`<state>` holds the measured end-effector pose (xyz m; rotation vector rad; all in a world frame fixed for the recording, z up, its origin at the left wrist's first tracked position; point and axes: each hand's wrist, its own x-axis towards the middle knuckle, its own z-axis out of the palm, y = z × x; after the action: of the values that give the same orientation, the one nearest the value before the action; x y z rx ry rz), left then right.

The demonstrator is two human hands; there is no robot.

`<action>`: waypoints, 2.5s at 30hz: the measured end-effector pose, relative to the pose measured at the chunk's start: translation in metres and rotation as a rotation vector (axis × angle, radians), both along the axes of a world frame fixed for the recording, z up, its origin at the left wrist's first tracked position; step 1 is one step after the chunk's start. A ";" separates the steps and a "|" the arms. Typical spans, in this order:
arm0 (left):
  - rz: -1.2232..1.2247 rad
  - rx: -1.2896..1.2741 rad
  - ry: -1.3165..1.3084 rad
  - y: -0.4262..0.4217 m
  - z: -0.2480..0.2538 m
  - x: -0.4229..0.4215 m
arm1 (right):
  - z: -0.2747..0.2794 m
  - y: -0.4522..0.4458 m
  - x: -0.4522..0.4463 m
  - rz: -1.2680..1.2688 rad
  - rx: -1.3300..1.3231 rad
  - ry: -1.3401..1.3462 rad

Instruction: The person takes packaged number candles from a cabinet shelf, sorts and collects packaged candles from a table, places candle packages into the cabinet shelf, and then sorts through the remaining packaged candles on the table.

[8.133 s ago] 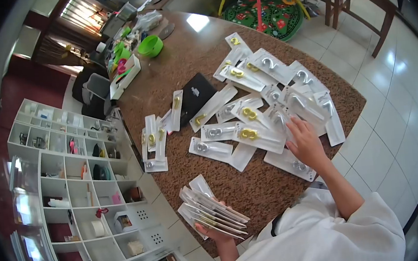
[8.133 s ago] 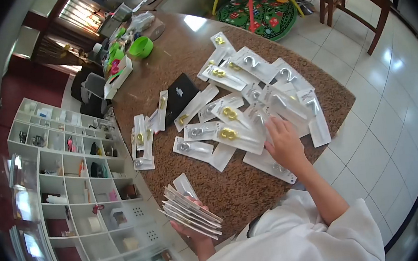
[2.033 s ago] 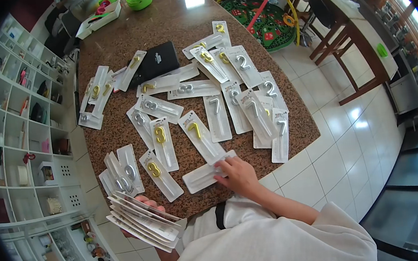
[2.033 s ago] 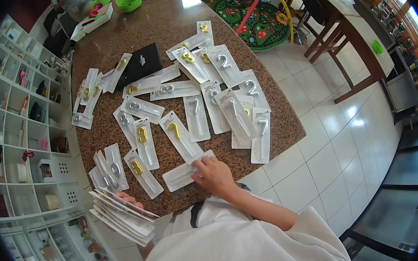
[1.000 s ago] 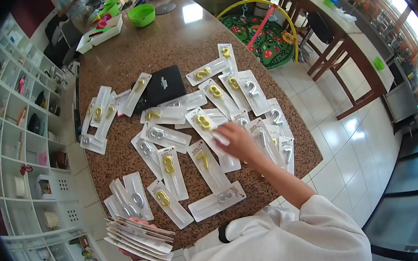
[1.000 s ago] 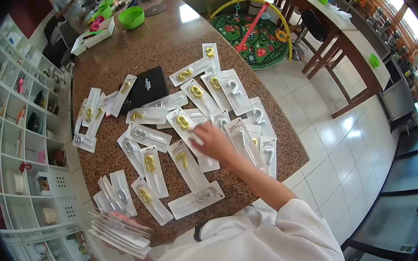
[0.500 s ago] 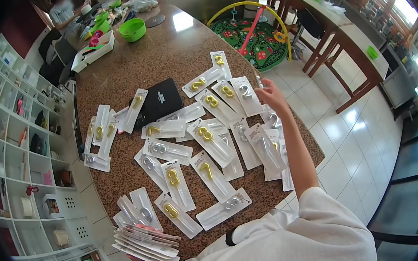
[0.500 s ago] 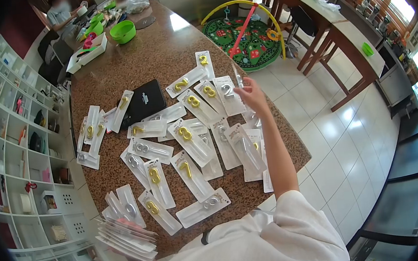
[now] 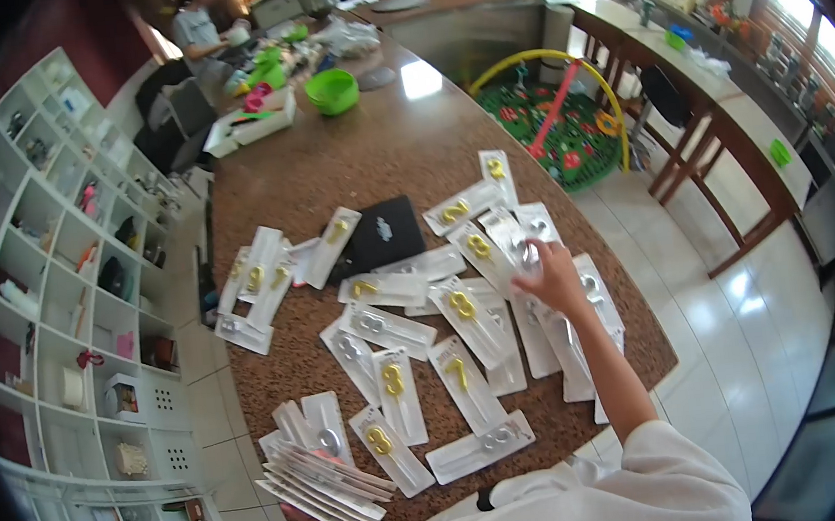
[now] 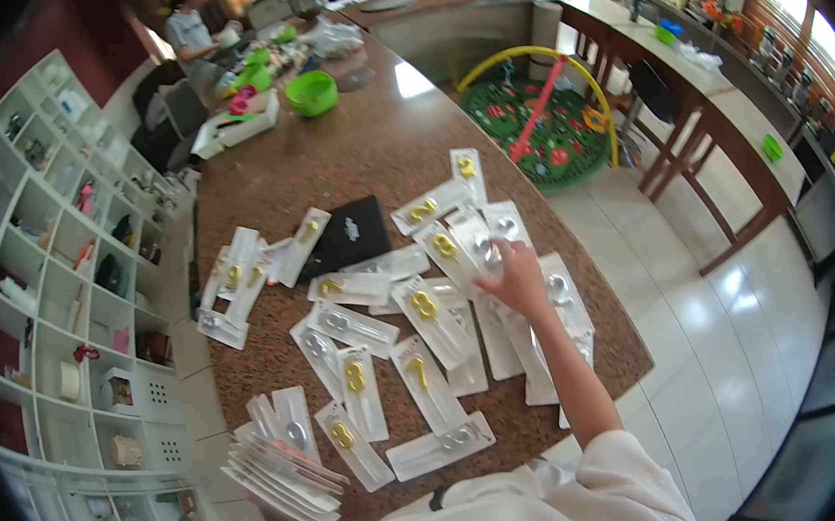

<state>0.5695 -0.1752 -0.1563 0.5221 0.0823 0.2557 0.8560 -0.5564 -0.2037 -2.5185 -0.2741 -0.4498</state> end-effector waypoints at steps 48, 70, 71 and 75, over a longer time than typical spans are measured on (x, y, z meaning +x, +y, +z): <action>1.064 -0.251 0.413 0.075 -0.061 -0.549 | 0.060 0.482 -0.692 1.598 0.067 1.343; 1.645 0.111 1.049 0.421 0.014 -0.582 | 0.053 0.856 -0.768 1.914 -0.220 1.280; 1.630 0.125 1.045 0.442 0.011 -0.585 | 0.048 0.873 -0.775 1.901 -0.202 1.277; 1.616 0.597 1.000 0.522 -0.020 -0.600 | -0.005 0.923 -0.799 1.451 0.724 2.055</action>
<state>-0.0300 0.3464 -0.1760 1.0503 1.4714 1.6088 0.0574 0.3670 -0.2085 -0.5842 -0.6605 1.9225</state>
